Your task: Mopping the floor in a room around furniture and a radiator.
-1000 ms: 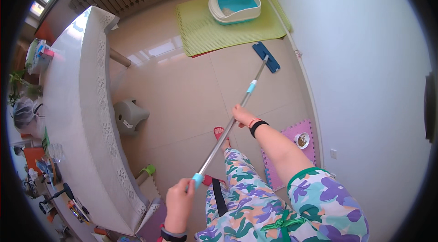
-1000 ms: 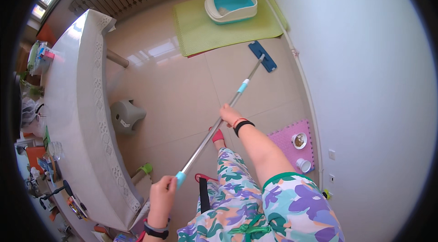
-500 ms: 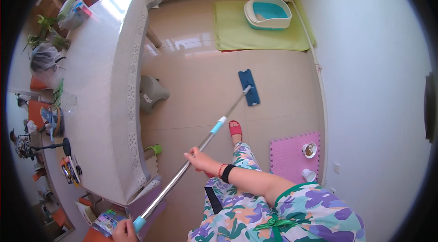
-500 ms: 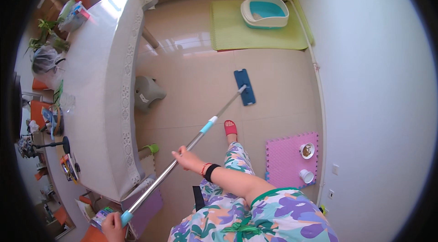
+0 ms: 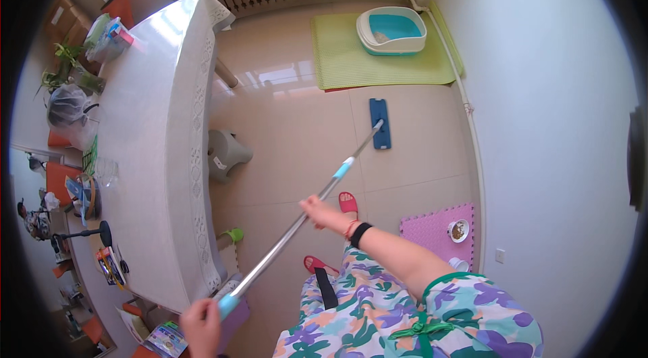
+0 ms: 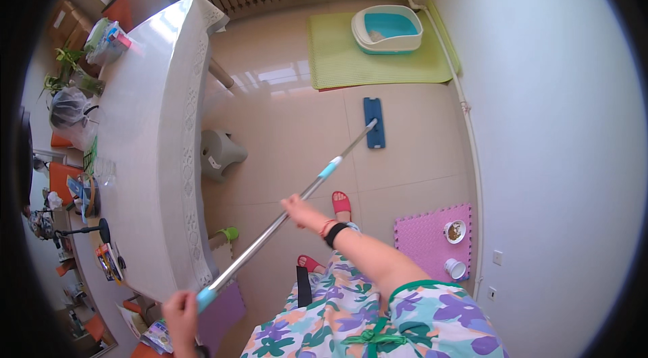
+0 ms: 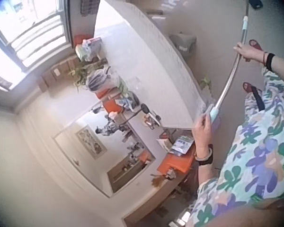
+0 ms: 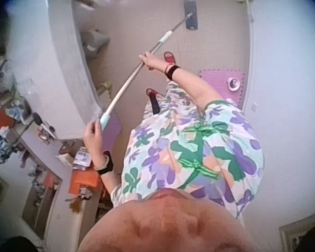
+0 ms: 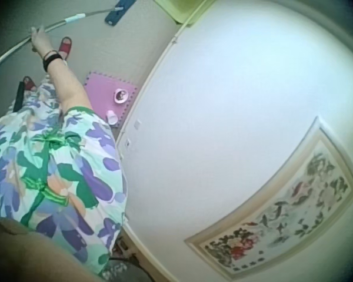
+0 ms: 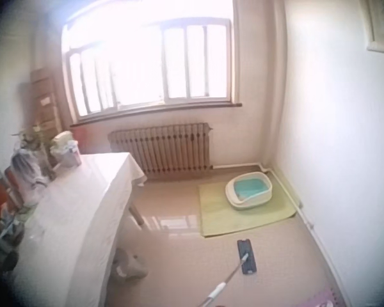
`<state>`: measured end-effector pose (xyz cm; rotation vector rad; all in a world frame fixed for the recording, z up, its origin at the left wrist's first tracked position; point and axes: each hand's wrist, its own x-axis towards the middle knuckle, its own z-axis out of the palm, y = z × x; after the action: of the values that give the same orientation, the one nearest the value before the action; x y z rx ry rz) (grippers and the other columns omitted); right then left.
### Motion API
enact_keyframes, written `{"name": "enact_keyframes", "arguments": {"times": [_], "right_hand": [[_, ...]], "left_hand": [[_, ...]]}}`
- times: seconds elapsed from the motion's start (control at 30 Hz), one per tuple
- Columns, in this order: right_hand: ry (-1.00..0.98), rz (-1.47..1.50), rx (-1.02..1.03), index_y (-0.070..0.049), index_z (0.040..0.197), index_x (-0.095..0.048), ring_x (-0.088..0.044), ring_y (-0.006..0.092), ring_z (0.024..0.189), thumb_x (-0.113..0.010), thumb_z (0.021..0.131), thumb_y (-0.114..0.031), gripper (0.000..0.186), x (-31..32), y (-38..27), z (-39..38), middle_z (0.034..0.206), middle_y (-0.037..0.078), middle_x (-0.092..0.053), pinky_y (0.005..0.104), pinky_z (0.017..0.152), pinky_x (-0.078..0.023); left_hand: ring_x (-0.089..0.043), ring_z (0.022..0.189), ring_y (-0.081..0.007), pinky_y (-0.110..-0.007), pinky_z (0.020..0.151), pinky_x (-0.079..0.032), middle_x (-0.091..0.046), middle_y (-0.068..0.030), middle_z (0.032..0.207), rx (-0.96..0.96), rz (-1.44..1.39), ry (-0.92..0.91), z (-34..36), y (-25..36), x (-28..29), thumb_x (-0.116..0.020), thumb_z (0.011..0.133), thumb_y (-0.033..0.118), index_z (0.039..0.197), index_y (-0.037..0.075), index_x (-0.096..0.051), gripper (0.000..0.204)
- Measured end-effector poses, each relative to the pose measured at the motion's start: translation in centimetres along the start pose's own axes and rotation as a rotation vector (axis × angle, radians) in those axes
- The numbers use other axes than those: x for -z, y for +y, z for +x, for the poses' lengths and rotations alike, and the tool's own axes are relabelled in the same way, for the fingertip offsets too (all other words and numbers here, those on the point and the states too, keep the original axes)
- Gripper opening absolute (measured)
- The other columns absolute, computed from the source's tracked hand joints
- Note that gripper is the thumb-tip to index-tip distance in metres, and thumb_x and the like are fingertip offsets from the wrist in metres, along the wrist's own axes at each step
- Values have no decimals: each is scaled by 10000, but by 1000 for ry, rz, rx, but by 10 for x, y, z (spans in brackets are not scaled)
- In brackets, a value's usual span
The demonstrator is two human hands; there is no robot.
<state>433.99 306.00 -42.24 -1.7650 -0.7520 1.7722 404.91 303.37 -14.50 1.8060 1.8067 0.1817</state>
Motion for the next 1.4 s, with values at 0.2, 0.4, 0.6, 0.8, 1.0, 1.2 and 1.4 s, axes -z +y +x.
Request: {"name": "enact_keyframes", "arguments": {"times": [0.2, 0.4, 0.6, 0.8, 1.0, 1.2, 1.4], "right_hand": [[279, 201, -3, -37, 1097, -418, -554, 164, 493, -412, 925, -393, 395, 95, 38, 49, 746, 91, -555, 292, 438, -485], [-49, 115, -118, -40, 1105, -392, -565, 194, 486, -380, 935, -365, 367, 29, -28, 52, 737, 94, -548, 317, 433, -507], [-499, -44, -88, -28, 1073, -402, -608, 230, 550, -311, 952, -392, 395, 1, -81, 51, 745, 128, -547, 332, 495, -531], [-466, -137, 13, -26, 1055, -402, -610, 234, 542, -304, 954, -425, 422, 34, -99, 33, 714, 126, -542, 323, 493, -528], [-221, -29, -122, -45, 1036, -409, -575, 187, 515, -332, 950, -444, 415, 121, -49, 12, 693, 91, -521, 308, 484, -517], [42, 78, -147, -23, 1049, -408, -582, 196, 524, -334, 950, -406, 402, 151, -5, 32, 708, 91, -540, 319, 468, -513], [-165, -50, -101, 30, 1019, -403, -593, 245, 505, -318, 950, -367, 411, 62, -28, 40, 674, 135, -543, 363, 483, -521]], "left_hand": [[-606, 629, -213, -297, 595, -453, -614, -149, 690, -144, -56, -31, 34, 95, -52, -602, 813, 98, 812, -21, -628, 121], [-541, 701, -171, -320, 657, -444, -607, -109, 761, 197, 20, 31, 23, 78, 18, -542, 901, 154, 890, -43, -608, 208], [-549, 745, -154, -305, 702, -456, -622, -99, 811, 254, 64, 203, -6, 102, 55, -556, 894, 121, 913, -51, -607, 180], [-543, 712, -149, -287, 662, -452, -623, -83, 788, 265, -48, 263, 9, 129, 63, -567, 900, 141, 924, -54, -605, 201], [-591, 612, -173, -292, 579, -453, -610, -115, 662, 61, -3, 121, 51, 135, 8, -622, 788, 62, 826, -33, -615, 103], [-578, 589, -164, -280, 560, -440, -604, -115, 655, -151, 40, 85, 69, 166, -37, -620, 785, 48, 834, -34, -614, 95], [-522, 681, -142, -292, 632, -440, -610, -57, 762, 239, 82, 149, 25, 121, 11, -575, 898, 172, 942, -59, -609, 237]]}}
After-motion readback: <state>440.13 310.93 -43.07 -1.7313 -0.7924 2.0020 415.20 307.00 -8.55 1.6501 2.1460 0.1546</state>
